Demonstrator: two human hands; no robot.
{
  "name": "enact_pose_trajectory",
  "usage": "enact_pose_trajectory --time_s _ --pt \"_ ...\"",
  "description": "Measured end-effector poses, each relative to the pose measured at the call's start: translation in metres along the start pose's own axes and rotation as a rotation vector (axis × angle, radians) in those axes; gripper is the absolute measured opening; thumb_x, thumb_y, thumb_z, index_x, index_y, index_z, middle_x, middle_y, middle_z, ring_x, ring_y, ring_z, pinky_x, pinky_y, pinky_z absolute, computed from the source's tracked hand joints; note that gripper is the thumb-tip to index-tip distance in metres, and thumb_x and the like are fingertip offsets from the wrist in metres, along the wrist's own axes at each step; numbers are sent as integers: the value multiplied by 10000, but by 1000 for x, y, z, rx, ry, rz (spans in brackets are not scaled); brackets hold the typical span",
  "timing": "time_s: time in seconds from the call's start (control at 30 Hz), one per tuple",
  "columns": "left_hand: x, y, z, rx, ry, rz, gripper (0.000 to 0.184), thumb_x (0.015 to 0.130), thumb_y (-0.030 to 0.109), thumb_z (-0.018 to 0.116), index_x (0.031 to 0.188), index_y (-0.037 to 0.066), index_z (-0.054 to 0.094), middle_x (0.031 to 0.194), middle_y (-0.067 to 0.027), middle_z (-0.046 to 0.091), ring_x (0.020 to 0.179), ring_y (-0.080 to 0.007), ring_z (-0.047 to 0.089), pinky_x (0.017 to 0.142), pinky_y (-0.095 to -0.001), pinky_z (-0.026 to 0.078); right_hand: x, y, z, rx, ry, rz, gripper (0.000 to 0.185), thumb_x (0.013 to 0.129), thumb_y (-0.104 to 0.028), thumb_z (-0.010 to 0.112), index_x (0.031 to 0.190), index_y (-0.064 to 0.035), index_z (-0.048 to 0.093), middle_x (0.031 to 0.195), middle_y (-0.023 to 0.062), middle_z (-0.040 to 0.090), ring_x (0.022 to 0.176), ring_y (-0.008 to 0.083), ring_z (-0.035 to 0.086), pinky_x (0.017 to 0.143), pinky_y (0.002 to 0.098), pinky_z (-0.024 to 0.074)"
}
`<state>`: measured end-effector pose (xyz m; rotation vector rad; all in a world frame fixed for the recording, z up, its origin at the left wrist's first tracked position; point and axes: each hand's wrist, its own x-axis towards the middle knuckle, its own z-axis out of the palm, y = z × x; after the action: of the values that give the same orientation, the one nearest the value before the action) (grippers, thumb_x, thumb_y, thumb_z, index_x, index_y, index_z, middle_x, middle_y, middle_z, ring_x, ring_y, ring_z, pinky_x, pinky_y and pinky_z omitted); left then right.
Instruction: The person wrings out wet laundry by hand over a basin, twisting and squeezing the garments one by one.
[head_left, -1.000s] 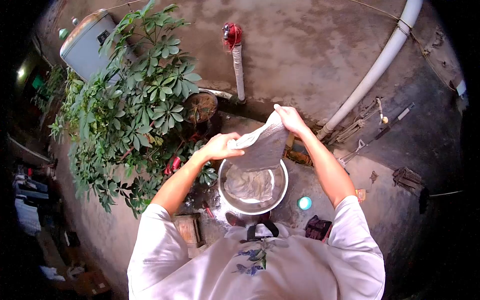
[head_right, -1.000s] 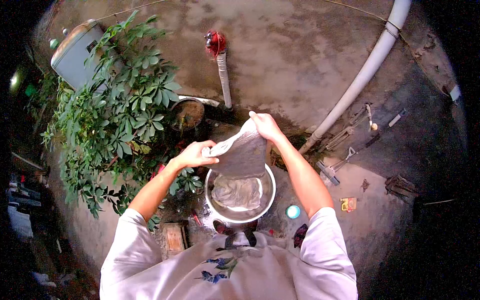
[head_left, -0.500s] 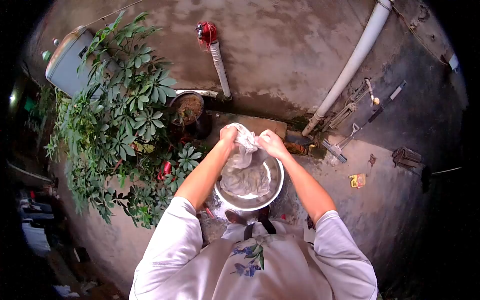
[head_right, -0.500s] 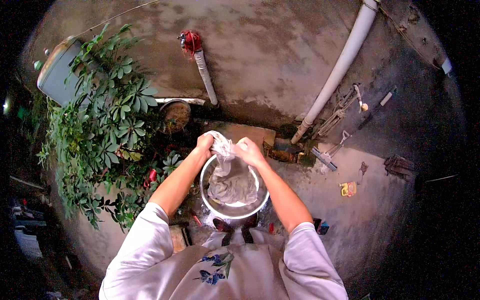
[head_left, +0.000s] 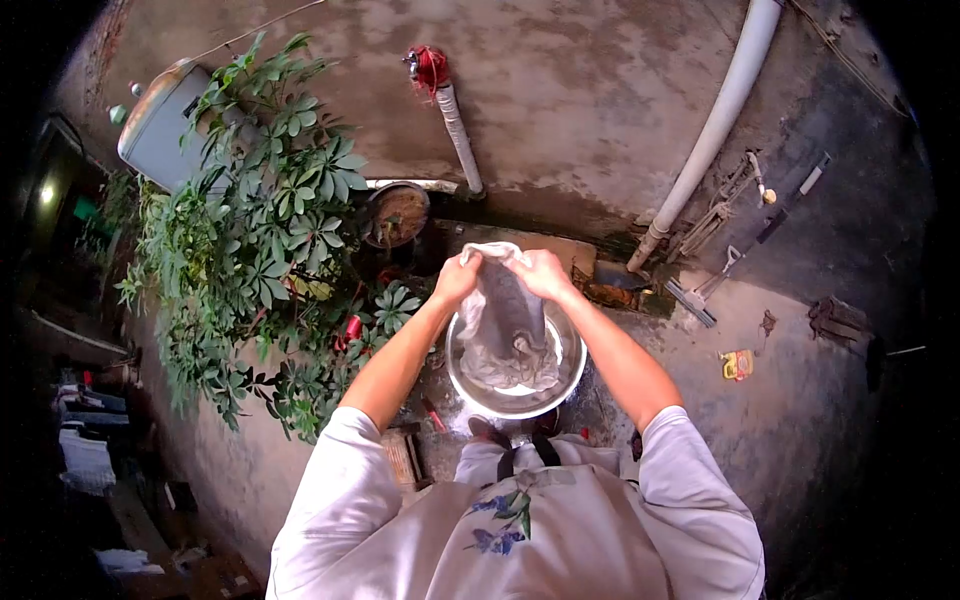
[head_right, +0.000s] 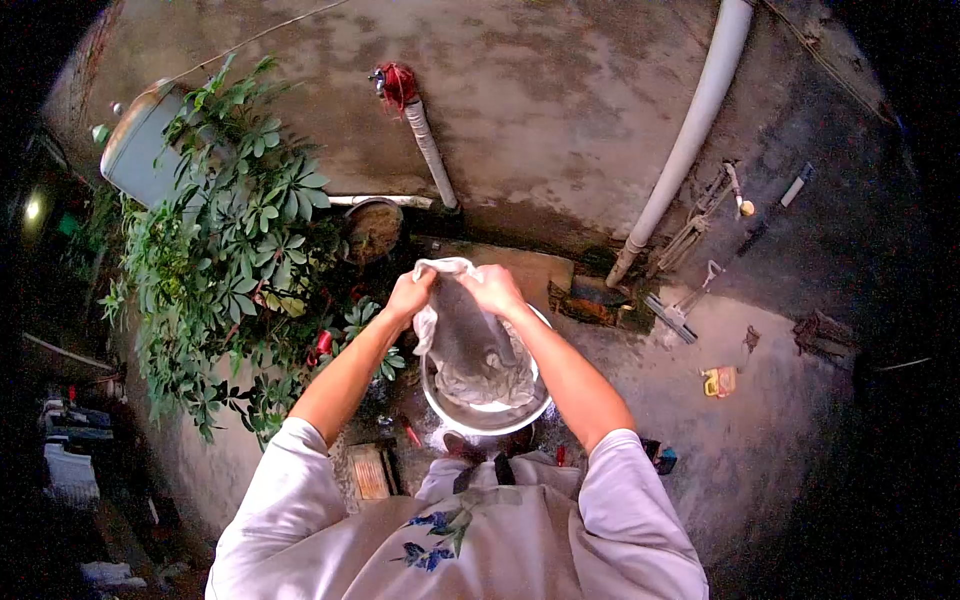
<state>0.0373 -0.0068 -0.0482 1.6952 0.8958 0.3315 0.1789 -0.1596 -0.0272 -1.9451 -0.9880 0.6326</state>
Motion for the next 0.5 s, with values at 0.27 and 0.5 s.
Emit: enact_pose_trajectory --time_s 0.27,0.5 --pt "-25 27 30 -457 -92 -146 213 871 46 475 1019 29 628 883 -83 647 715 -177 630 610 -323 517 -19 -10 22 331 -318 12 730 884 -473 562 1362 46 377 1311 211 498 1248 256 452 1074 342 319" --pt "-43 46 38 -401 -298 -54 253 750 -86 446 943 13 576 861 -64 616 757 -176 601 688 -329 518 -49 -39 -5 -21 -439 53 1213 601 -473 816 1372 167 132 1229 233 550 1102 323 578 947 338 474"
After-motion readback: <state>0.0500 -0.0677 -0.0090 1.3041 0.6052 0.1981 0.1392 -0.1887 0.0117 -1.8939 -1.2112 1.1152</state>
